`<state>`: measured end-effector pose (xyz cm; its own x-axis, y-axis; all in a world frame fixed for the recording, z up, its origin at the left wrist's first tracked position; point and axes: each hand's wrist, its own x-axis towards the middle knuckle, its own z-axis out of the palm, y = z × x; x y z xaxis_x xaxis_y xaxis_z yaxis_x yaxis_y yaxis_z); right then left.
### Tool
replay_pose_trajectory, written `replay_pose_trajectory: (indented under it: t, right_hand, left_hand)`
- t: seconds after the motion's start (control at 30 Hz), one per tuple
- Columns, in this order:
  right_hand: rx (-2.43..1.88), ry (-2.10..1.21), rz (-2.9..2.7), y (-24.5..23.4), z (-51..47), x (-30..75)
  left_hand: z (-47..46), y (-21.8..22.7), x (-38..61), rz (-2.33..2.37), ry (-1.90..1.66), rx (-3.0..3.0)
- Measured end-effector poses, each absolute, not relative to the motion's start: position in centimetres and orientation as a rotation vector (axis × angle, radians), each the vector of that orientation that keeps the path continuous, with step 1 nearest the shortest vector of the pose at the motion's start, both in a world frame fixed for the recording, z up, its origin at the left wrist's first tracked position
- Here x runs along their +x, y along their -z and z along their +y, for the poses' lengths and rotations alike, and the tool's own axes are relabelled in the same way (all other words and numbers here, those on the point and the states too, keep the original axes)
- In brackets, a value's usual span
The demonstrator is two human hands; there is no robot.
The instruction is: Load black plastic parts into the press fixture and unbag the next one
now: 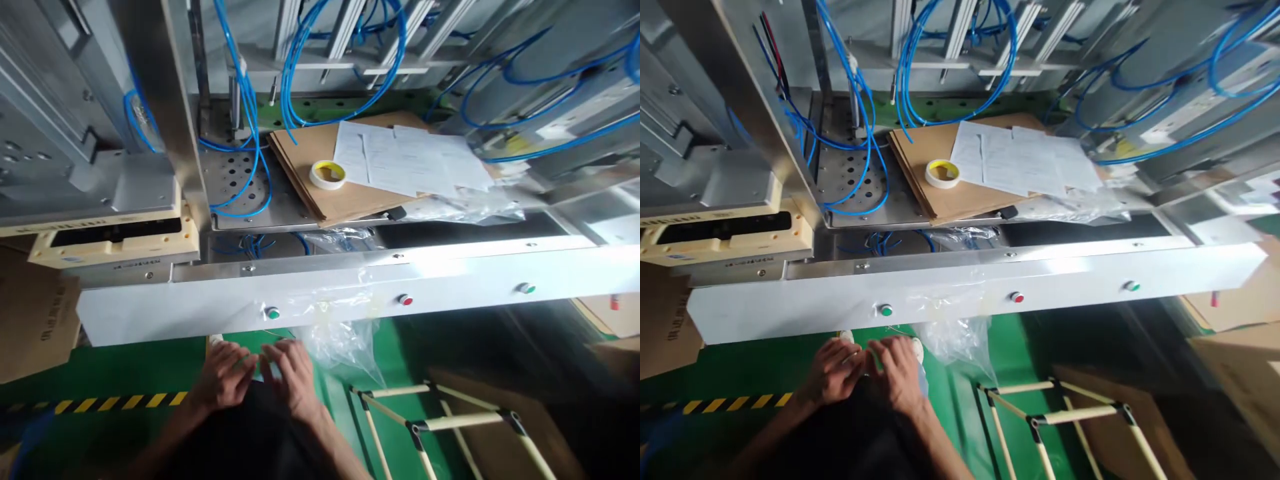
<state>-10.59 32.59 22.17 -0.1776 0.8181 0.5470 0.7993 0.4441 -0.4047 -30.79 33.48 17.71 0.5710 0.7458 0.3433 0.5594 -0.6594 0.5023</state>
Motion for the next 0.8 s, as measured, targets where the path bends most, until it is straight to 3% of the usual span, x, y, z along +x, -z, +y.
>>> replay_pose_trajectory:
  t: [0.17, 0.33, 0.57, 0.8]
  right_hand:
    - [-1.715, 0.384, -1.908, -20.3, 36.8, 1.1]
    - [-1.632, 0.273, -2.005, -19.3, 40.3, 8.3]
    - [-1.567, 0.096, -1.991, -19.7, 40.2, 10.5]
    - [-1.489, 0.186, -1.962, -19.9, 39.2, 11.2]
  left_hand:
    - [33.1, -16.8, -24.3, 1.438, -0.97, 2.251]
    - [31.4, -17.0, -19.6, 1.822, -1.021, 2.156]
    - [26.8, -17.9, -15.6, 2.124, -1.014, 2.066]
    - [28.5, -17.8, -16.5, 2.243, -1.135, 2.049]
